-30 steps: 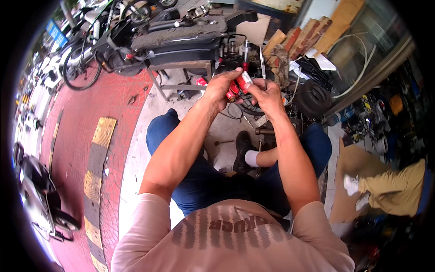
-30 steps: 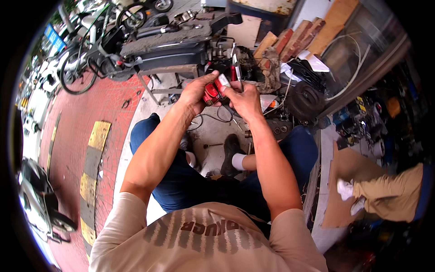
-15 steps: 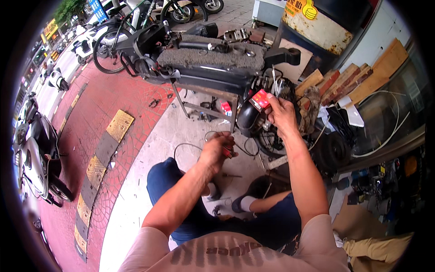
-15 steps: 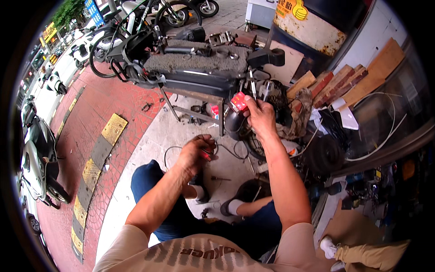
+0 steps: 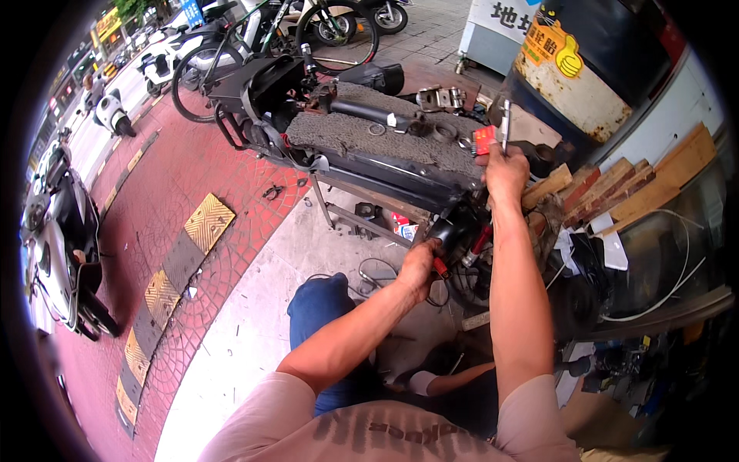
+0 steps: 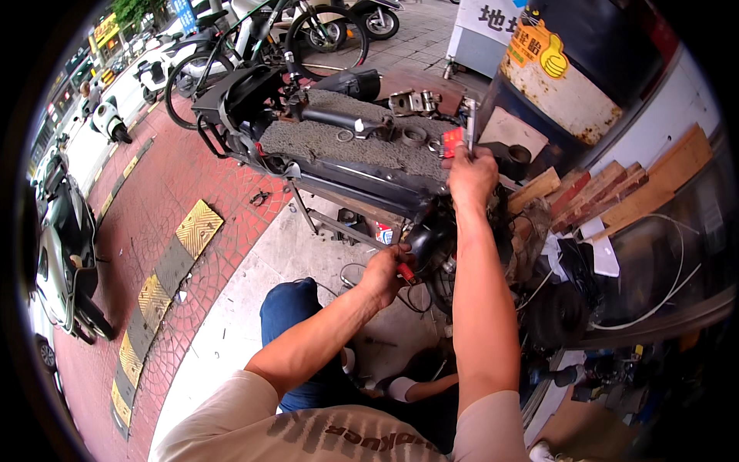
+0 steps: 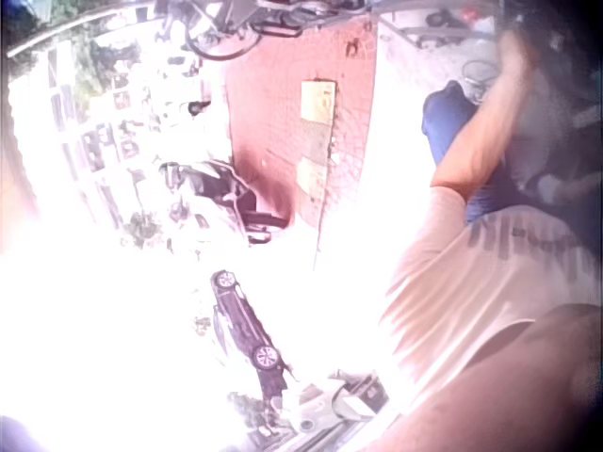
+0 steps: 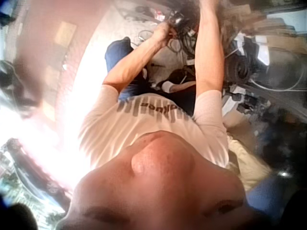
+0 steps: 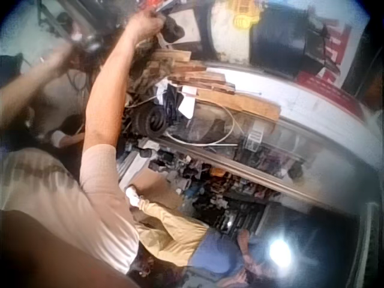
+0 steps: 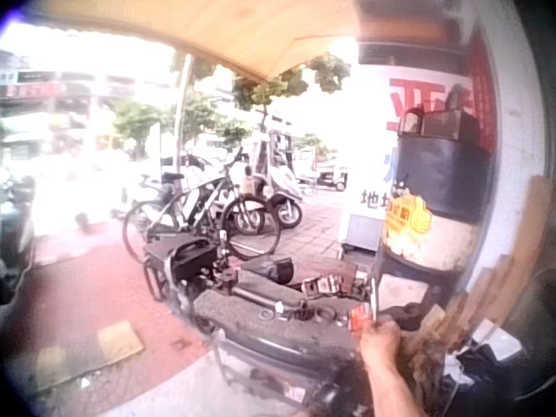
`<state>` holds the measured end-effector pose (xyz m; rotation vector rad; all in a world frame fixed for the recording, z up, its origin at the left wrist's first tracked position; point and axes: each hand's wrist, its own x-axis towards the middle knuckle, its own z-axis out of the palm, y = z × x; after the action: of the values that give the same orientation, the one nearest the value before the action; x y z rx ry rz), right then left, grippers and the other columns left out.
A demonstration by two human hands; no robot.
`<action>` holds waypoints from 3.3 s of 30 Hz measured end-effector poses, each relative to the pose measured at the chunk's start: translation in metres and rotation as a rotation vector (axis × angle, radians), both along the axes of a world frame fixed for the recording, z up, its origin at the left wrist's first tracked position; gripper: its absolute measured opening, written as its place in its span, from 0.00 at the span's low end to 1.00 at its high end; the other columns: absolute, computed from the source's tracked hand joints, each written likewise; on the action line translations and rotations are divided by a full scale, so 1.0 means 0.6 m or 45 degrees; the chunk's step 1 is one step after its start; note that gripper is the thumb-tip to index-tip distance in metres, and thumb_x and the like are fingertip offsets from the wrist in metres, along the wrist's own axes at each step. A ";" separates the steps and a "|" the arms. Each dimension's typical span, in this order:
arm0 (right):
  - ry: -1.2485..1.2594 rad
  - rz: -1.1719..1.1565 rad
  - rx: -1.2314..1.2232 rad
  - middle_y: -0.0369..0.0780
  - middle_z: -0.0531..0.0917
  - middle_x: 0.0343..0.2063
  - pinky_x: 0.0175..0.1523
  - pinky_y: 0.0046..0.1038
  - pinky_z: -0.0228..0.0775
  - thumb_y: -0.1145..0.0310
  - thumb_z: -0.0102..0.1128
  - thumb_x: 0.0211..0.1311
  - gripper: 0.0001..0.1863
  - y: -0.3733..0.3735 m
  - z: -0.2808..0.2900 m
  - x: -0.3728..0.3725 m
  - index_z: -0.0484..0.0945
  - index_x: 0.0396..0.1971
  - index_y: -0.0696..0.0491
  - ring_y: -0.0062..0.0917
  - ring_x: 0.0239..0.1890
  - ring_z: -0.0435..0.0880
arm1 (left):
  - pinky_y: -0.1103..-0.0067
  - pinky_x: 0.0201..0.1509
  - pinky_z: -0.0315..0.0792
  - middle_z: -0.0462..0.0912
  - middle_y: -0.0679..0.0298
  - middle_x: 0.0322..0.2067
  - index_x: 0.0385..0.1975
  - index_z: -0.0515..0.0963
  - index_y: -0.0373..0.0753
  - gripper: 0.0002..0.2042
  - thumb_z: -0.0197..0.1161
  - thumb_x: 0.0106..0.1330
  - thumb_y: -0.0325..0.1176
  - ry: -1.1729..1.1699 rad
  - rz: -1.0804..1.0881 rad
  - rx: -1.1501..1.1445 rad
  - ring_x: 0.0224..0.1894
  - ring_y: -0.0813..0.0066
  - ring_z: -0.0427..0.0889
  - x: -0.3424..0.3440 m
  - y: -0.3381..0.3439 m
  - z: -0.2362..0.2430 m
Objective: The person removes a bearing from a plastic bag, uses a caliper to measure its dimensions and the inner diameter of a motorcycle frame tube, and then places the bearing into a small box.
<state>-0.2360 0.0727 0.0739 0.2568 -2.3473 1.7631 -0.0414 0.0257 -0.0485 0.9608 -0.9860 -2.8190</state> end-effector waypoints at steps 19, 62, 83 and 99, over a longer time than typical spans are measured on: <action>0.551 -0.352 0.512 0.50 0.91 0.40 0.54 0.39 0.77 0.49 0.72 0.71 0.29 0.006 -0.066 -0.091 0.80 0.58 0.58 0.44 0.45 0.92 | 0.74 0.28 0.82 0.79 0.75 0.31 0.42 0.80 0.50 0.15 0.73 0.71 0.52 0.158 -0.125 -0.105 0.32 0.81 0.80 0.063 -0.042 0.000; -0.730 0.840 -0.399 0.33 0.78 0.27 0.17 0.16 0.52 0.67 0.69 0.62 0.20 0.356 -0.168 0.199 0.77 0.53 0.56 0.11 0.15 0.65 | 0.79 0.16 0.63 0.78 0.65 0.22 0.44 0.84 0.37 0.36 0.60 0.71 0.72 0.438 -0.976 -0.370 0.19 0.80 0.75 -0.009 0.063 0.019; -0.363 0.571 -0.133 0.38 0.86 0.46 0.49 0.25 0.78 0.74 0.72 0.61 0.28 0.293 -0.162 0.256 0.77 0.62 0.59 0.22 0.43 0.85 | 0.76 0.15 0.70 0.79 0.66 0.20 0.36 0.87 0.37 0.27 0.69 0.71 0.61 0.372 -0.863 -0.197 0.13 0.77 0.73 -0.004 0.019 0.028; -0.225 0.522 -0.176 0.37 0.82 0.27 0.29 0.27 0.71 0.58 0.71 0.71 0.19 0.258 -0.232 0.267 0.81 0.46 0.59 0.25 0.24 0.79 | 0.69 0.27 0.76 0.86 0.62 0.27 0.40 0.81 0.35 0.22 0.74 0.68 0.52 0.340 -0.370 -0.883 0.23 0.72 0.82 0.004 0.009 0.014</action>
<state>-0.0758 0.2274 -0.0655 0.6228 -2.4057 2.2046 -0.0392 0.0312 -0.0402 0.3729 -1.9745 -2.3653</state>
